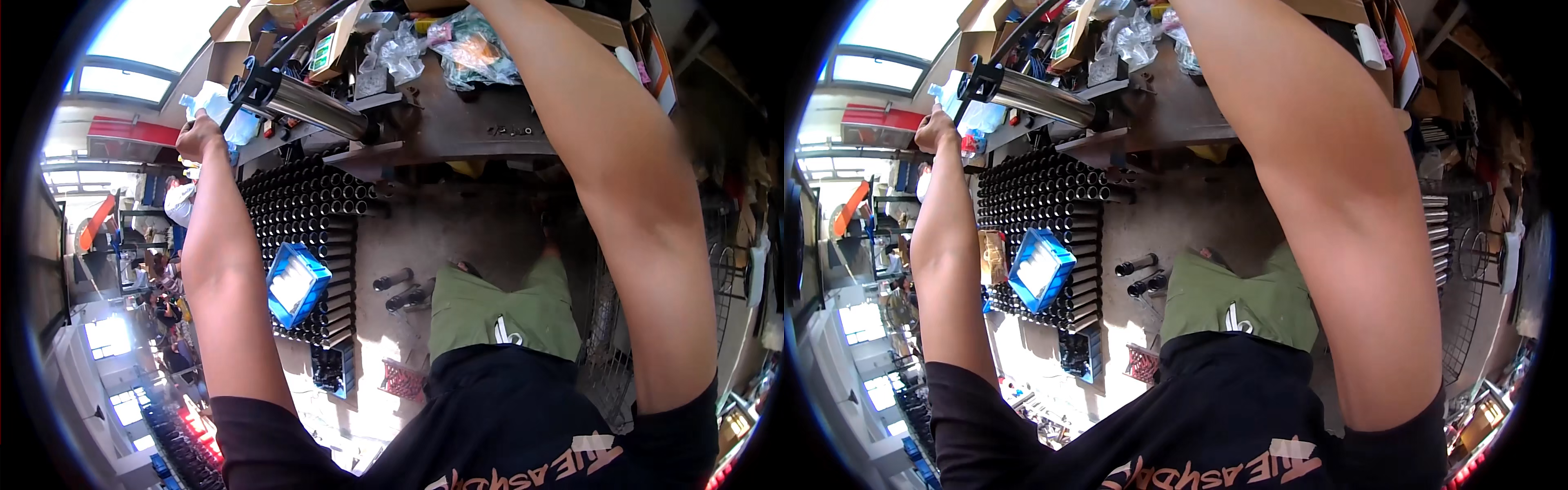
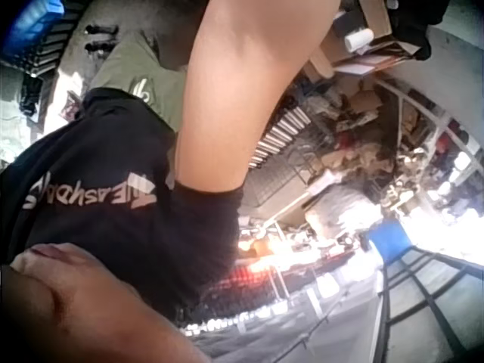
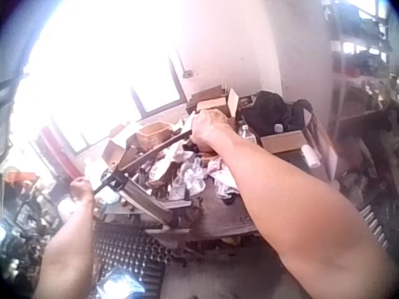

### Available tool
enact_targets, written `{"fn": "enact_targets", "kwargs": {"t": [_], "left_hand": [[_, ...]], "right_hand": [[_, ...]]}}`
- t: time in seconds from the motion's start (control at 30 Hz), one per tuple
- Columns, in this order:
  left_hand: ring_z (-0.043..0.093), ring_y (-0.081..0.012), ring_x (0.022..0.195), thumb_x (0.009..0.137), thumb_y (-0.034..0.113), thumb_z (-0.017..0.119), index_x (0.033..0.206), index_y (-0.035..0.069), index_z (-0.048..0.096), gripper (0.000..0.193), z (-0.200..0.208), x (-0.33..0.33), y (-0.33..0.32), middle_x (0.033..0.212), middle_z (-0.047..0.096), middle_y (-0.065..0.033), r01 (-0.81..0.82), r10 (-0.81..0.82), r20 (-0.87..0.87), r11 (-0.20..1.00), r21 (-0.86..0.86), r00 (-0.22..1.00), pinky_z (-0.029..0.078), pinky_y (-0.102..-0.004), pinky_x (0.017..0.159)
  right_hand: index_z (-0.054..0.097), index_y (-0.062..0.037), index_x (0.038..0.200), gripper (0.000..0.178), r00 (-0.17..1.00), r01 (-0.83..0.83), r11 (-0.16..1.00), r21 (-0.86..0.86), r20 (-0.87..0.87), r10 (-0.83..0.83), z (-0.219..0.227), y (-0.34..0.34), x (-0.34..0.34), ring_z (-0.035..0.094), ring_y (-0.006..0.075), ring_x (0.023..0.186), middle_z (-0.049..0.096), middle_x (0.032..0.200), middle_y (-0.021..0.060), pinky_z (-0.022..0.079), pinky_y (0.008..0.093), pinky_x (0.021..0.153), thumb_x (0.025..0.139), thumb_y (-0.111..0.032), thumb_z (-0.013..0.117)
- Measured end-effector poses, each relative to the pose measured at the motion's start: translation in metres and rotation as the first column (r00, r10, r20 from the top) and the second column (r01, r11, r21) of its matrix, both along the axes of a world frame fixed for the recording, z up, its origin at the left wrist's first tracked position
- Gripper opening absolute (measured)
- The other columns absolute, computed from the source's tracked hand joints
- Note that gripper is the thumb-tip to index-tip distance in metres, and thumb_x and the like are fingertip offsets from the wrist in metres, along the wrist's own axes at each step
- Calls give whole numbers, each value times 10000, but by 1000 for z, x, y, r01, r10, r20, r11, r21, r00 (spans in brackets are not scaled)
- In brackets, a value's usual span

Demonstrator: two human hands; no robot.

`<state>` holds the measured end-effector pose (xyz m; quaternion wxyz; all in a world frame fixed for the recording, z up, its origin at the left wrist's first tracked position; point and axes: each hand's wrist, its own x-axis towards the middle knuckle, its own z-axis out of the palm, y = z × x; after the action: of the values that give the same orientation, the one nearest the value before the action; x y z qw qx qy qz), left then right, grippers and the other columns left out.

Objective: The person secures metal tubes in a vice, attaches end pieces by tightening a lever handle, and transfers the finished units into a wire transport basket.

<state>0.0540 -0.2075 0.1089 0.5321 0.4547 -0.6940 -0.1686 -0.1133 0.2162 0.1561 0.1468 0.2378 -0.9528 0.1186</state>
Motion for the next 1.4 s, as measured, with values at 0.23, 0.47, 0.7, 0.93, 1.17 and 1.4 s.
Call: {"fn": "enact_targets", "kwargs": {"t": [0.23, 0.47, 0.7, 0.93, 1.17, 1.4], "left_hand": [[717, -310, 825, 725, 275, 865, 727, -17, 751, 313, 5, -8, 0, 830, 753, -160, -2, 2, 2, 999, -39, 1000, 559, -403, 831], [696, -416, 861, 850, 350, 580, 958, -3, 744, 404, -8, 2, 16, 900, 731, -232, -138, 135, -38, 985, -101, 990, 541, -478, 797], [565, -339, 905, 787, 531, 621, 858, 46, 664, 492, -105, -41, 144, 763, 559, -83, 880, 465, -749, -205, 429, 473, 548, -537, 823], [628, -274, 858, 874, 325, 634, 959, -3, 646, 339, -31, -3, 216, 903, 649, -150, 992, 554, -831, 61, 106, 55, 582, -412, 802], [610, -262, 888, 897, 436, 611, 1284, -109, 433, 692, 21, 62, 302, 1157, 527, -195, 975, -54, -993, -199, -96, -108, 580, -358, 780], [653, -240, 802, 892, 505, 645, 1282, -52, 463, 705, 62, 67, 309, 1094, 571, -178, 999, -395, -918, 8, 45, 44, 584, -361, 665]], "right_hand": [[738, -64, 1122, 338, 993, -62, 997, 52, -102, 67, 0, 11, -1, 677, 293, 1126, 713, 1175, 161, 542, 394, 948, 861, -256, 644], [773, -133, 962, 281, 992, -115, 992, 47, -41, 117, -23, 21, -15, 722, 284, 903, 741, 955, 128, 526, 402, 895, 793, -343, 694], [782, -199, 882, 283, 961, -267, 960, -88, -102, 258, -47, 21, -85, 692, 262, 915, 743, 873, 52, 416, 436, 832, 638, -317, 701], [700, -82, 724, 223, 985, -169, 983, -75, -30, 167, -129, 213, -174, 649, 391, 770, 673, 775, 180, 490, 512, 667, 731, -304, 727], [723, -12, 1031, 509, 795, 146, 931, -335, 599, 91, -321, 262, 58, 706, 379, 939, 720, 920, 236, 520, 422, 839, 893, -497, 662], [690, 6, 813, 415, 237, 550, 818, -171, 971, 44, -362, 135, 92, 586, 209, 632, 612, 680, 47, 479, 417, 613, 901, -400, 683]]}}
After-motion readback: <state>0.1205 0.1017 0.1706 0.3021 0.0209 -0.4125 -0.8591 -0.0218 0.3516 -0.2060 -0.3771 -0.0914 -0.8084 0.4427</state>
